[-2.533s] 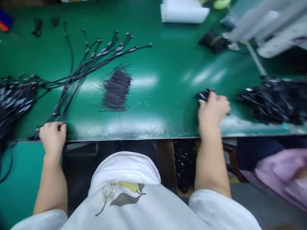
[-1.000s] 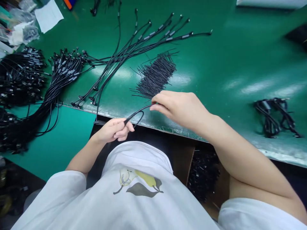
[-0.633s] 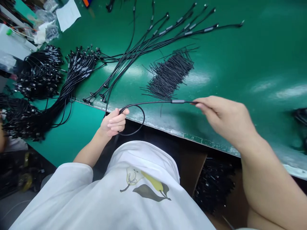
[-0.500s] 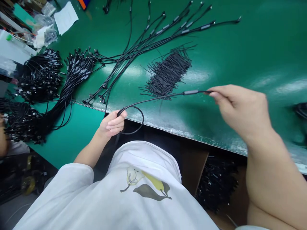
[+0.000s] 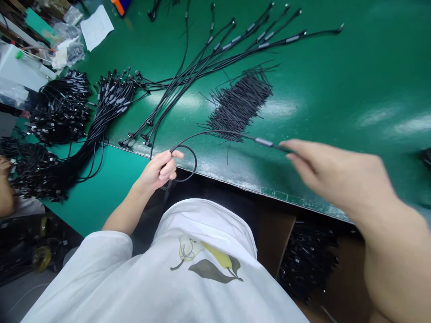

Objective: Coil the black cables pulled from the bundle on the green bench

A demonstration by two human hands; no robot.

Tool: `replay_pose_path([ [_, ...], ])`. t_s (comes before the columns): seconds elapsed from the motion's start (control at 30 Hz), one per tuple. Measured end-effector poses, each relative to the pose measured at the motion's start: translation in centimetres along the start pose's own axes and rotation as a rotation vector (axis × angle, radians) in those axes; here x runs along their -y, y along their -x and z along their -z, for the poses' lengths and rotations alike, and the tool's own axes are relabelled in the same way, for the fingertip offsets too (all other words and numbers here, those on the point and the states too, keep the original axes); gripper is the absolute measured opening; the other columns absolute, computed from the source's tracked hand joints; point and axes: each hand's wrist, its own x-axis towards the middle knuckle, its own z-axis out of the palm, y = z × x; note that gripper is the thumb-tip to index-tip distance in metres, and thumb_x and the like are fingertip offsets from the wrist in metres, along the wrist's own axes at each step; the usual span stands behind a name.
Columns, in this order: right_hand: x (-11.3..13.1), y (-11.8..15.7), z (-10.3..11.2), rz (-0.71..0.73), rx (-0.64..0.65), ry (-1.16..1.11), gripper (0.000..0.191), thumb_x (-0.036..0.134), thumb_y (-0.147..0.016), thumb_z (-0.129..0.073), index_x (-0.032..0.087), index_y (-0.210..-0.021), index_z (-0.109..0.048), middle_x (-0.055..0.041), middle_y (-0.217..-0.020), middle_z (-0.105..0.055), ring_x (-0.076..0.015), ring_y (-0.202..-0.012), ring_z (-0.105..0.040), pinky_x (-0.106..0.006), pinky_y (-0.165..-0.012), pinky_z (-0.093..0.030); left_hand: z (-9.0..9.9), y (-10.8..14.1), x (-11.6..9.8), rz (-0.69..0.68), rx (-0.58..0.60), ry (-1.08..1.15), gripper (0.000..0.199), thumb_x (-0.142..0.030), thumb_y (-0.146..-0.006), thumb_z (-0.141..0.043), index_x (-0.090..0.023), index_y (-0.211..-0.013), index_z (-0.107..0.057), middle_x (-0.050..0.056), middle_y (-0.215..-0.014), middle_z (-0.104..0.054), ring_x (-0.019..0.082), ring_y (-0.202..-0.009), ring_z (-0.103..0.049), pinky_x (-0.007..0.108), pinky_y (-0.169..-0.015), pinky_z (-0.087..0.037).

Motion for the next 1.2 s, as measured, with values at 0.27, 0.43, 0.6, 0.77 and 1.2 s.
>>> replay_pose_path([
  [0.27,7.9,0.0,1.9,0.517,0.162,-0.465,0.029,0.018,-0.1,-0.045,0.019,-0.107,-0.073,-0.0017,-0.094,-0.078,-0.0128,-0.074,-0.073,-0.024,-0.063,-0.052,-1.2,-1.1,0.7,-0.09,-0.026,0.043,0.041,-0.038,-0.086,-0.07,-0.016,-0.12,-0.065,-0.003,-0.075,-0.066,0.005,-0.056,-0.059,0.021,-0.066,-0.053],
  [0.43,10.4,-3.1,2.0,0.551,0.356,-0.741,0.032,0.028,-0.103,-0.041,0.023,-0.108,-0.072,-0.0017,-0.096,-0.078,-0.0132,-0.079,-0.072,-0.023,-0.066,-0.049,-3.4,-1.2,2.8,-0.048,0.152,-0.139,0.048,-0.056,-0.081,-0.072,-0.013,-0.103,-0.065,0.008,-0.092,-0.075,0.018,-0.087,-0.072,0.028,-0.081,-0.053],
  [0.6,9.8,-5.8,0.3,0.172,0.175,-0.905,0.025,0.041,-0.095,-0.056,0.021,-0.094,-0.071,-0.004,-0.086,-0.072,-0.0157,-0.077,-0.066,-0.027,-0.07,-0.047,-4.3,-0.5,3.2,0.019,0.297,-0.31,0.048,-0.061,-0.084,-0.065,-0.014,-0.094,-0.06,-0.005,-0.058,-0.055,0.008,-0.054,-0.051,0.028,-0.07,-0.05],
  [0.77,12.0,-5.0,-3.9,-0.311,0.13,-1.52,0.046,0.066,-0.081,-0.065,0.021,-0.094,-0.064,-0.0044,-0.091,-0.066,-0.0179,-0.087,-0.062,-0.033,-0.081,-0.052,-4.6,-0.8,3.3,0.021,0.271,-0.077,0.048,-0.061,-0.08,-0.07,-0.017,-0.082,-0.054,-0.011,-0.053,-0.036,0.004,-0.046,-0.036,0.028,-0.068,-0.049],
  [1.2,16.6,-4.6,-3.6,-0.722,-0.094,-2.171,0.043,0.063,-0.078,-0.073,0.023,-0.092,-0.063,-0.0005,-0.08,-0.056,-0.017,-0.098,-0.063,-0.035,-0.095,-0.056,-3.8,-2.0,8.7,-0.068,0.116,-0.409,0.055,-0.07,-0.089,-0.048,-0.02,-0.068,-0.044,-0.005,-0.059,-0.045,0.009,-0.055,-0.045,0.028,-0.063,-0.04],
])
